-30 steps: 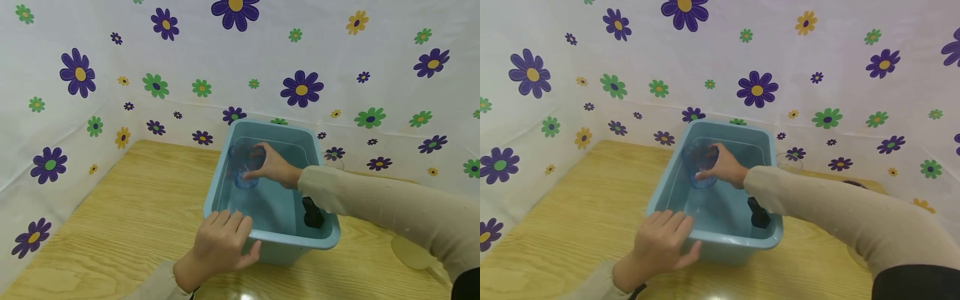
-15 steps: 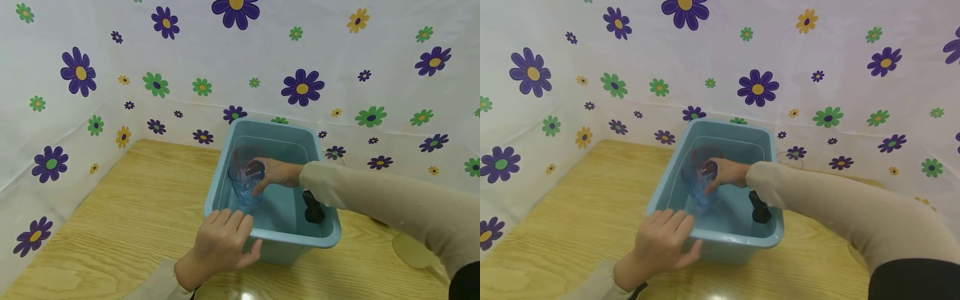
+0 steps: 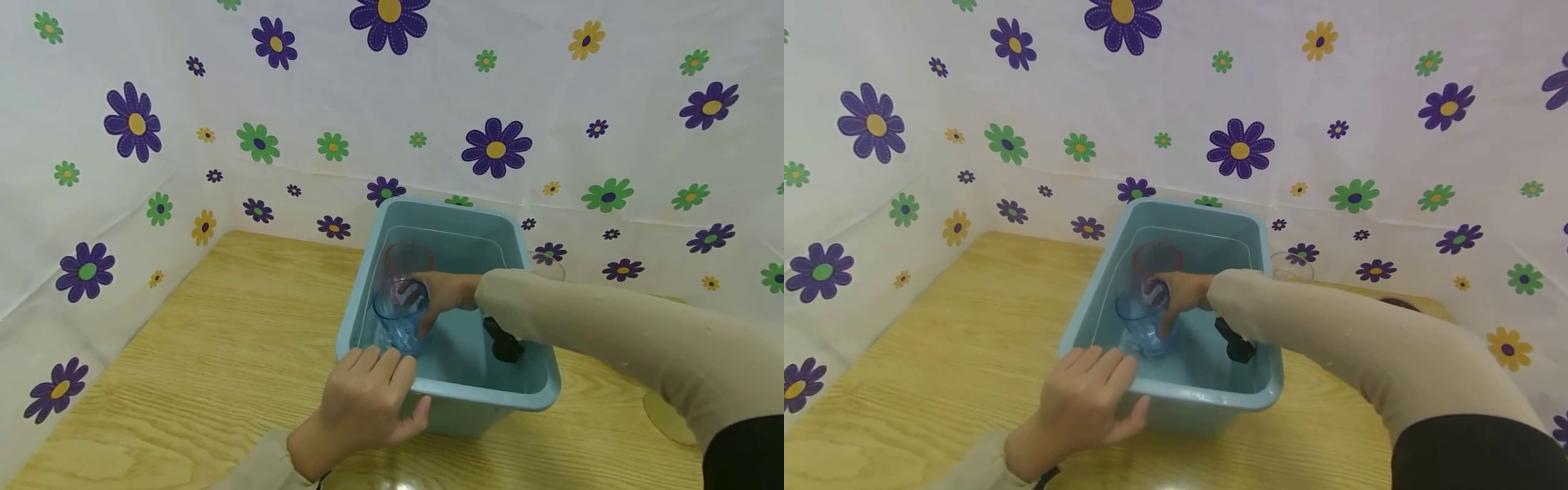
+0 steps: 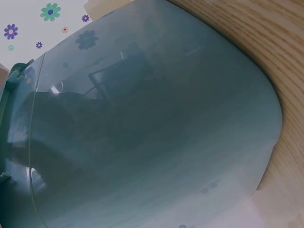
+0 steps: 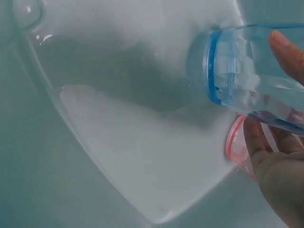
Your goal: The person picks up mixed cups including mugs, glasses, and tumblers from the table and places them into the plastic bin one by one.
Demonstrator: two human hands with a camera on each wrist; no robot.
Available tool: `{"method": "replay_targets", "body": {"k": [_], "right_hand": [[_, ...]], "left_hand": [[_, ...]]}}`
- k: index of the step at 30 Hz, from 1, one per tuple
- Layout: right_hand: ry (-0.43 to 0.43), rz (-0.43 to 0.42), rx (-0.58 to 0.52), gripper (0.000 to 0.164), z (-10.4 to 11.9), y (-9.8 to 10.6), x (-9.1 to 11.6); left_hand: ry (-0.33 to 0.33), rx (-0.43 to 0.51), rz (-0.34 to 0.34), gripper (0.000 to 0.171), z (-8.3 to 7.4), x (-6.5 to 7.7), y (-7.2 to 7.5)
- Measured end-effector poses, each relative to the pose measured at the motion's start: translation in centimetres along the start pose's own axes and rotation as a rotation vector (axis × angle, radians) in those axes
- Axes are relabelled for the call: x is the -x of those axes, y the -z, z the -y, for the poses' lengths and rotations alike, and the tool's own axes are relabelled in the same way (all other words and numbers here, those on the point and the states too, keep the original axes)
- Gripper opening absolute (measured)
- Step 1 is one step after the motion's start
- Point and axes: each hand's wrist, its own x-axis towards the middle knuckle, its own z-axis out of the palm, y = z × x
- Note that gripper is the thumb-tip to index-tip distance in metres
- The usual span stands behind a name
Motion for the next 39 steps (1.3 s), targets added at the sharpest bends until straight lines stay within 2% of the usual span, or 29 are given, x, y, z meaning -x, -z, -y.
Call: {"method": "replay_targets", "body": {"k": [4,14,20,24,34,39], "right_hand": [[0.029,-0.011,0.028,0.106,0.1,-0.1,0.0],[0.127,-0.052,0.452,0.104,1.2,-0.1,1.2],[0.246,-0.06,0.585,0.096,2.4,0.0,2.0],[0.292,-0.094,0.663,0.089,2.7,-0.4,2.2],[0.283,-0.194,0.825,0.087,3.0,-0.9,2.5],[0.279,-0.19,0.874,0.091,3.3,-0.7,2.6]], "left_hand": [[-0.002,-0.004,-0.001,0.038,0.0,-0.1,0.0],[-0.004,-0.005,-0.01,0.038,-0.1,-0.1,0.0],[-0.007,-0.012,-0.013,0.038,-0.1,-0.1,0.0],[-0.009,-0.011,-0.01,0.037,-0.1,-0.2,0.0],[-0.002,-0.016,0.013,0.039,-0.2,-0.2,0.1],[-0.002,-0.02,0.016,0.038,-0.2,-0.2,0.1]]}}
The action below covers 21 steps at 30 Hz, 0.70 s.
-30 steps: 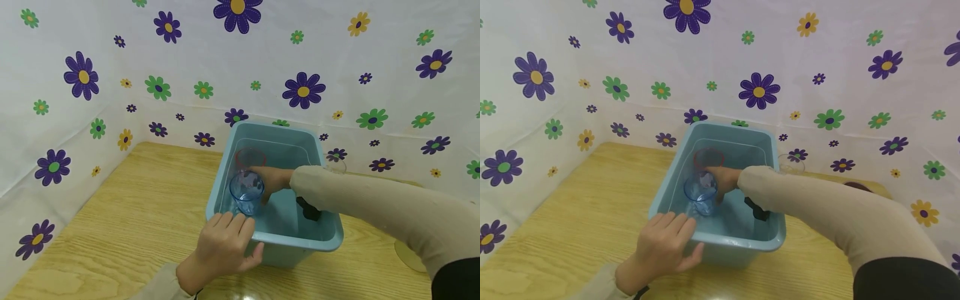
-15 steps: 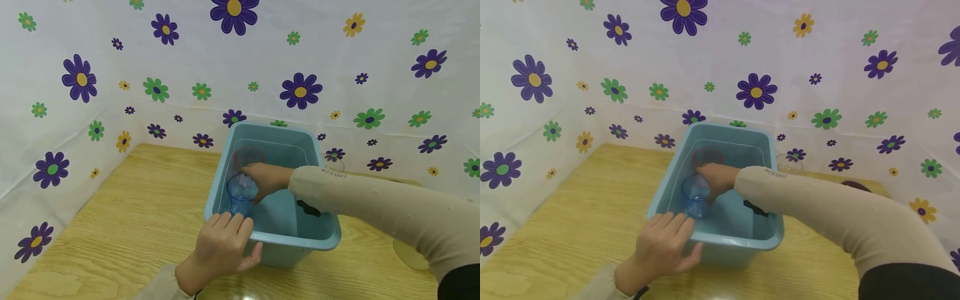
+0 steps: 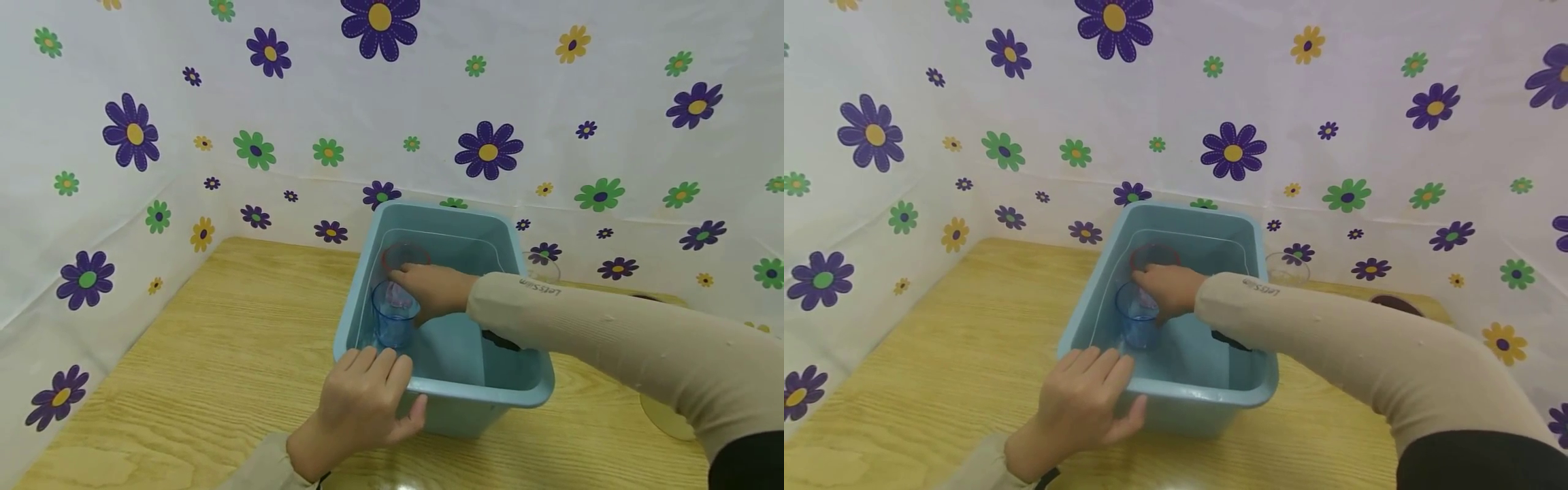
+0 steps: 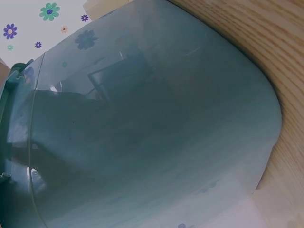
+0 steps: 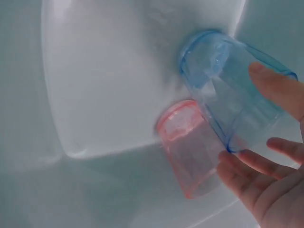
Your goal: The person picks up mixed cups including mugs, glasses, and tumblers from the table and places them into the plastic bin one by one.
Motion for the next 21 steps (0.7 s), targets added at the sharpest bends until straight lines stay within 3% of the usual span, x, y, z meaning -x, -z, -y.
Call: {"method": "replay_targets", "body": {"k": [4,9,16,21], "right_hand": [[-0.004,0.043,0.036,0.095,0.1,1.1,0.4],[-0.022,0.054,0.078,0.096,0.6,4.1,1.8],[-0.057,-0.101,0.1,0.096,-0.1,8.8,6.0],[-0.154,-0.189,0.08,0.094,-2.3,10.1,9.7]], "left_hand": [[-0.002,0.002,0.009,0.039,-0.1,0.0,0.0],[-0.004,-0.003,0.018,0.04,-0.2,0.0,0.0],[-0.011,-0.014,-0.014,0.039,-0.1,-0.1,-0.3],[-0.009,-0.01,-0.019,0.039,-0.1,-0.2,-0.3]]}}
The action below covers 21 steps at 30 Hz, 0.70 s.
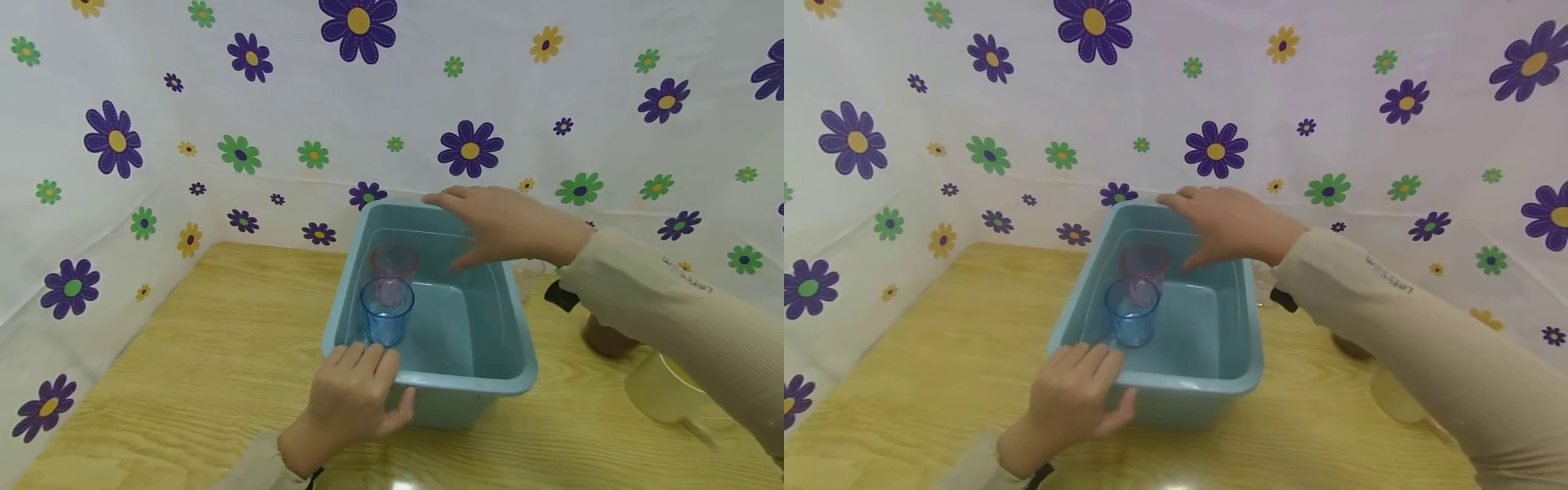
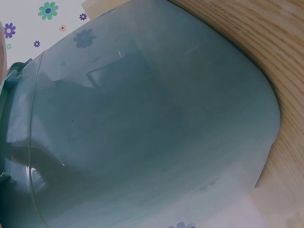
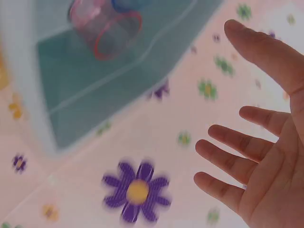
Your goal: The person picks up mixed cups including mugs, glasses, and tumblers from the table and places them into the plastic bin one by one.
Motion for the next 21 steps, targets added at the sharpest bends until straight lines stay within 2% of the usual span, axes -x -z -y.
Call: {"method": "replay_targets", "body": {"k": [4,8,13,21], "right_hand": [[-0.119,-0.048,-0.034,0.09,-2.6,0.1,2.5],[-0.208,-0.078,-0.083,0.085,-5.2,-1.6,4.3],[-0.248,-0.123,-0.151,0.079,-8.0,-5.5,5.3],[-0.251,-0.185,-0.167,0.064,-10.6,-12.3,5.8]], "left_hand": [[0.007,0.007,0.006,0.04,0.0,0.0,0.0],[0.005,0.004,-0.023,0.04,0.0,0.0,-0.1],[0.005,0.001,-0.053,0.039,0.1,0.1,-0.2],[0.003,0.011,-0.034,0.039,0.0,0.0,-0.1]]}}
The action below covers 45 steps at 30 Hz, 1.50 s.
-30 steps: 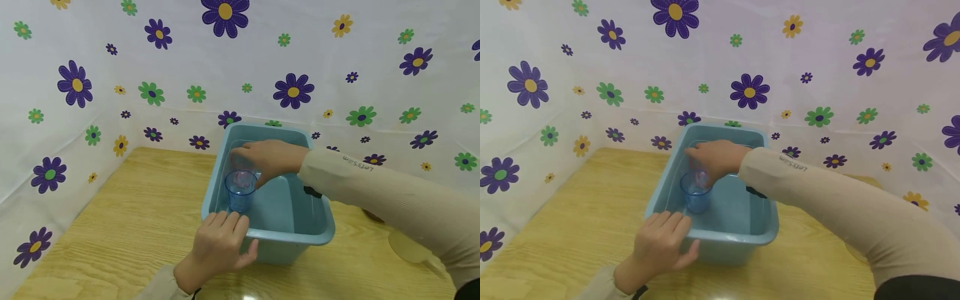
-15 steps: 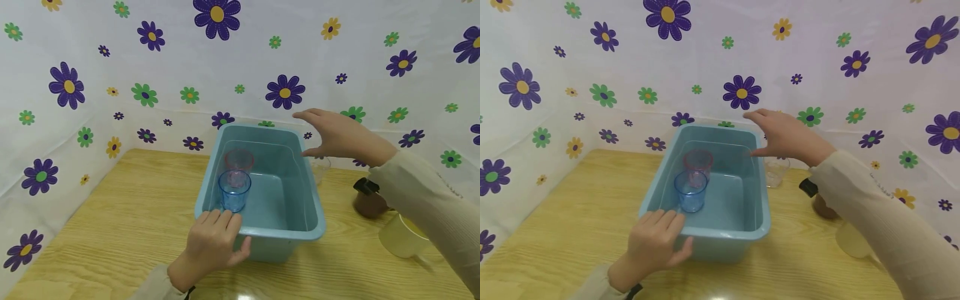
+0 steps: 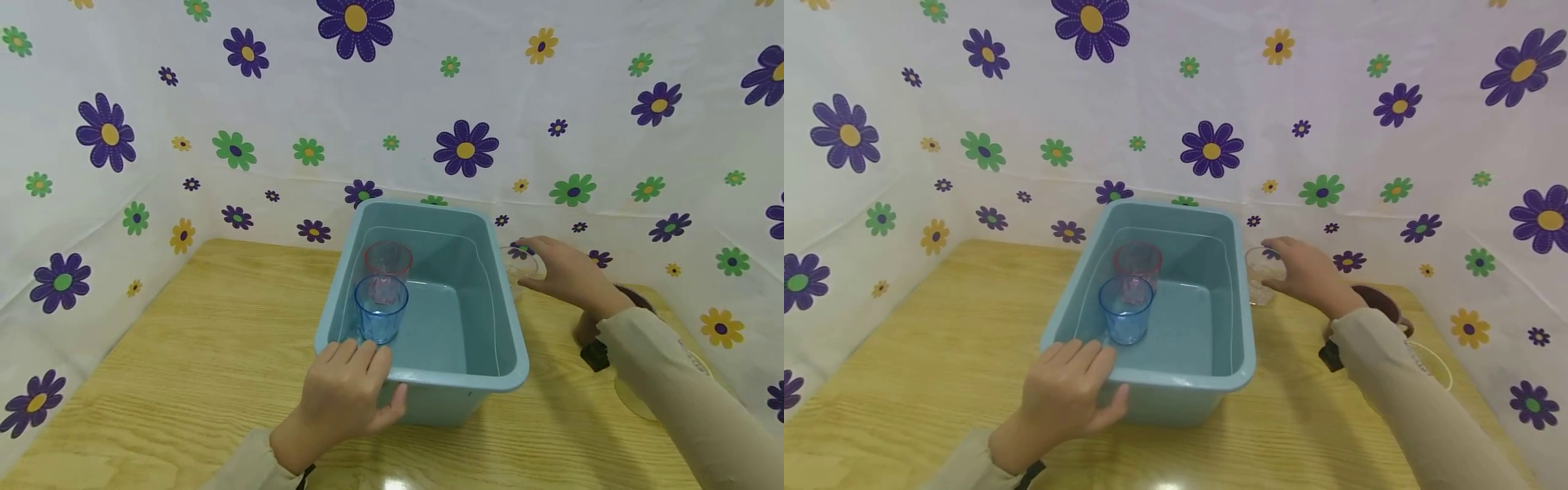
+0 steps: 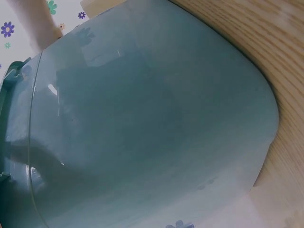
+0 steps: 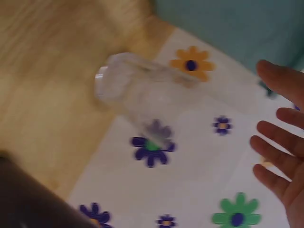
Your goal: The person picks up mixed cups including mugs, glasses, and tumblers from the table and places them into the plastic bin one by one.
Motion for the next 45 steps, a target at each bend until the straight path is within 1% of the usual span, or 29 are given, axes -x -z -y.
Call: {"method": "replay_targets", "body": {"k": [4,8,12,16,23,30,35,38,40,45], "right_hand": [[0.04,-0.038,0.038,0.057,-1.2,-2.9,-0.1],[0.074,-0.067,0.065,0.049,-2.1,-5.2,-0.4],[0.102,-0.103,0.079,0.042,-2.4,-6.8,-0.6],[0.121,-0.135,0.091,0.036,-2.4,-7.7,-0.6],[0.141,-0.179,0.081,0.031,-2.3,-8.4,-0.9],[0.183,-0.232,0.102,0.026,-2.5,-8.9,-1.1],[0.189,-0.245,0.091,0.023,-2.6,-9.3,-1.3],[0.184,-0.23,0.084,0.022,-2.7,-9.4,-1.5],[0.17,-0.204,0.072,0.022,-2.7,-9.3,-1.5],[0.073,-0.102,-0.011,0.021,-2.5,-8.5,-2.0]], "left_hand": [[0.001,0.001,-0.009,0.038,0.0,0.0,-0.1],[-0.001,-0.003,-0.014,0.038,0.0,0.0,-0.2],[-0.001,-0.008,-0.019,0.038,0.0,0.1,-0.3],[-0.001,-0.008,-0.02,0.038,0.0,0.1,-0.2],[-0.002,-0.009,-0.014,0.038,0.0,0.1,-0.2],[-0.007,-0.011,-0.026,0.038,0.0,0.1,-0.2],[-0.004,-0.013,-0.005,0.039,0.0,0.1,-0.1],[-0.001,-0.011,0.006,0.039,0.0,0.0,0.0],[-0.001,-0.01,0.011,0.039,0.0,0.0,0.0],[0.003,-0.008,0.013,0.04,-0.1,0.0,0.0]]}}
